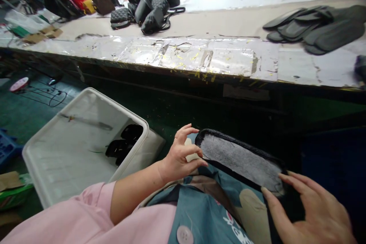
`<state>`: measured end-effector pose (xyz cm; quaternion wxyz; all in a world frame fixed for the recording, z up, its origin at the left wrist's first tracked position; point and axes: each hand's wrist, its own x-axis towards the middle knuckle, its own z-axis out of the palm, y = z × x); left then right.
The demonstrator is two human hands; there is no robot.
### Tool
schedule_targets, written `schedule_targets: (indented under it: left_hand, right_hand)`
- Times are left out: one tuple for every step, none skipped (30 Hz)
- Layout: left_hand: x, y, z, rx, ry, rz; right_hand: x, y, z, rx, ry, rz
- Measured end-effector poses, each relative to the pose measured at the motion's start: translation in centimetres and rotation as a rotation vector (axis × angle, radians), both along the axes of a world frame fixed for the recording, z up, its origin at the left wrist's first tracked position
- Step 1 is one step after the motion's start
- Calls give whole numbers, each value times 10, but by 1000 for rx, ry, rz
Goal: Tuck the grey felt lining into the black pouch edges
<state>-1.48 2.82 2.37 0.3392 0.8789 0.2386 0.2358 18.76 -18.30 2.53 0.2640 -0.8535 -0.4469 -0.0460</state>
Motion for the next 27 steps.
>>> schedule_targets:
  left_hand:
    - [1, 1, 0, 2, 10, -8]
    - [2, 1, 0, -1, 17, -13]
    - [3, 1, 0, -8, 25, -21]
    - [4, 1, 0, -23, 32, -30]
    - [5, 0, 0, -43, 38, -37]
    - [6, -1, 0, -67, 41, -40]
    - [8, -2, 1, -92, 42, -36]
    - [9, -3, 1, -119, 42, -22]
    - [10, -4, 2, -144, 42, -3]
    - [11, -5, 2, -166, 40, 19]
    - [13, -6, 2, -188, 37, 39]
    - [14, -7, 2, -208, 33, 54]
    - [15, -7, 1, -224, 26, 65]
    - [15, -8, 1, -233, 19, 74]
    - [16, -9, 0, -236, 12, 83]
    - [16, -10, -1, -236, 9, 91]
    - [16, -11, -2, -233, 11, 98]
    - [16, -11, -3, -228, 14, 105]
    - [16, -12, -4, -222, 18, 109]
    - [16, -12, -4, -215, 22, 112]
    - [16, -13, -5, -207, 25, 112]
    - [16, -13, -5, -199, 27, 111]
    - [16, -12, -5, -190, 26, 110]
    - [16, -12, -5, -182, 24, 106]
    - [17, -12, -4, -173, 21, 102]
    - [17, -11, -3, -165, 18, 99]
    - [18, -11, -2, -157, 14, 96]
  right_hand:
    - [-2, 4, 3, -10, -36, 28]
    - [-3, 8, 6, -31, -59, 58]
    - [-5, 13, 9, -53, -67, 88]
    - [-8, 18, 12, -61, -54, 121]
    - [-10, 24, 14, -66, -39, 154]
    - [-13, 29, 15, -68, -27, 185]
    - [-15, 35, 16, -68, -22, 208]
    - [-17, 40, 16, -69, -17, 224]
    - [-19, 44, 15, -72, -13, 232]
    - [-20, 48, 13, -82, -8, 233]
    - [-22, 51, 12, -97, -3, 229]
    - [-22, 54, 10, -116, 2, 217]
    - [-23, 56, 9, -137, 8, 201]
    - [-23, 57, 8, -156, 11, 183]
    - [-23, 58, 8, -172, 12, 165]
    - [-23, 59, 8, -182, 13, 148]
    - [-24, 59, 9, -191, 15, 134]
    - [-24, 58, 10, -199, 19, 126]
    - [-25, 58, 11, -206, 23, 123]
    - [-26, 57, 11, -212, 29, 122]
    - [-27, 56, 11, -216, 32, 121]
    - [-28, 55, 11, -217, 33, 114]
    - [-28, 53, 11, -216, 31, 100]
    - [-29, 52, 10, -211, 28, 80]
    - [-29, 51, 9, -203, 27, 61]
    - [-29, 50, 8, -196, 28, 44]
    - [-27, 49, 8, -189, 32, 33]
